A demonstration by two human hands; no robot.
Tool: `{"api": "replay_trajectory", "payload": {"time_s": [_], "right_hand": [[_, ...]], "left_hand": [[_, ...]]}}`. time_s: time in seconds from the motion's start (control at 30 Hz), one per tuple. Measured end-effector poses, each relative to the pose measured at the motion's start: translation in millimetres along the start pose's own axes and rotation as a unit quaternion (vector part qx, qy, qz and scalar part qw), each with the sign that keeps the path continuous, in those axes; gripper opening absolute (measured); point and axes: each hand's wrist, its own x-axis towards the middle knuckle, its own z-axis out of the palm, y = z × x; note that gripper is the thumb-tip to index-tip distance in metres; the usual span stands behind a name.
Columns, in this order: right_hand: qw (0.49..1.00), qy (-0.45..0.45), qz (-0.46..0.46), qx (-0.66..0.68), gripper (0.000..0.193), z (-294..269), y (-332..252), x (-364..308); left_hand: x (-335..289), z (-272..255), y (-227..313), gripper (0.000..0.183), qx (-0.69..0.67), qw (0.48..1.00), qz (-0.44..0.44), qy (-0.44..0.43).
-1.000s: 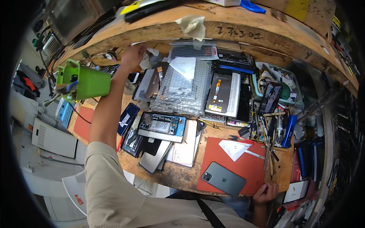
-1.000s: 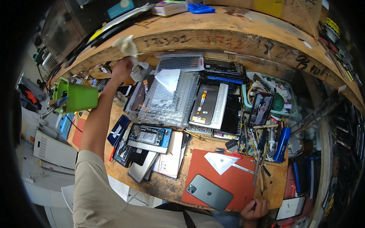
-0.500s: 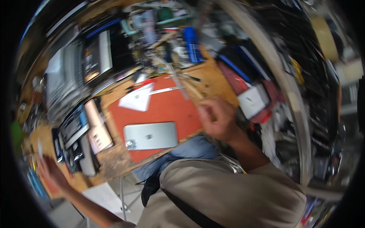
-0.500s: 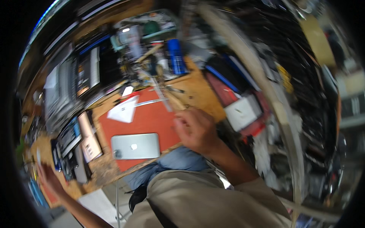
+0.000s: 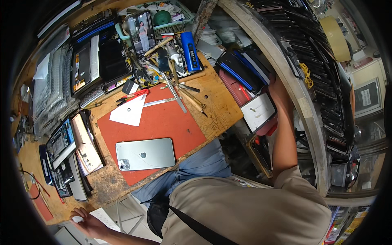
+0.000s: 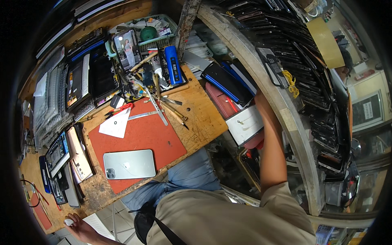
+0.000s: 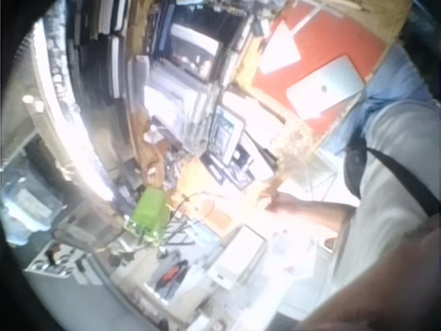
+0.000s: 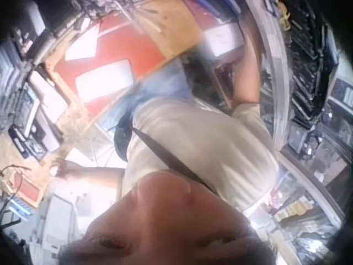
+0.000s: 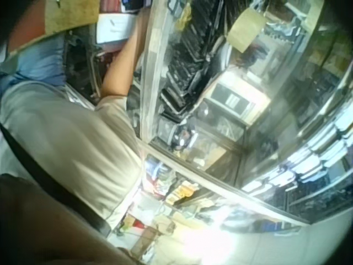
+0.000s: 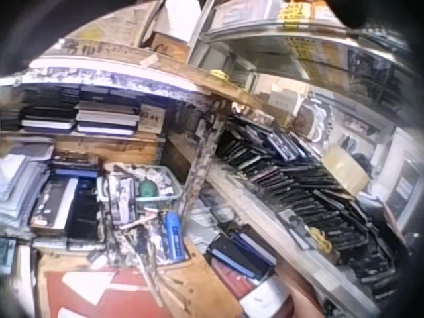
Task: The person cleans a small camera lens component, applies adhesive to the back of a smartphone, and uses a metal tool to press the lens into place. They then wipe the phone's back surface and place a protective film over the camera module.
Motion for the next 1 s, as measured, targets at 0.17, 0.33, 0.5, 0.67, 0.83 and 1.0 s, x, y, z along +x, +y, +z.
{"api": "replay_trajectory", "payload": {"time_s": [0.17, 0.33, 0.5, 0.67, 0.83, 1.0], "right_hand": [[0.982, -0.186, 0.041, -0.013, 0.057, -2.8, 39.3, 29.9], [0.986, 0.065, -0.151, -0.035, 0.047, -1.8, 48.9, -18.1], [0.880, 0.170, -0.408, 0.172, 0.020, -73.2, -114.8, -103.4], [0.740, -0.057, -0.522, 0.420, 0.028, -104.9, -217.4, -160.1], [0.604, -0.458, -0.423, 0.496, 0.019, -97.8, -338.0, -191.7], [0.655, -0.268, -0.525, 0.472, 0.007, -81.8, -387.0, -223.2]], "left_hand": [[-26.2, 31.7, -23.6, 0.032, 0.233, 0.929, 0.036, 0.286], [3.0, 84.9, -22.3, 0.024, 0.235, 0.939, 0.042, 0.248], [-7.9, 102.0, -5.7, 0.018, 0.233, 0.943, 0.038, 0.236], [-14.2, 139.9, -13.1, 0.019, 0.221, 0.955, 0.070, 0.184], [-42.9, 174.6, -29.9, 0.029, 0.449, 0.872, 0.151, 0.121], [-33.7, 156.2, -74.5, 0.029, 0.545, 0.810, 0.188, 0.105]]}}
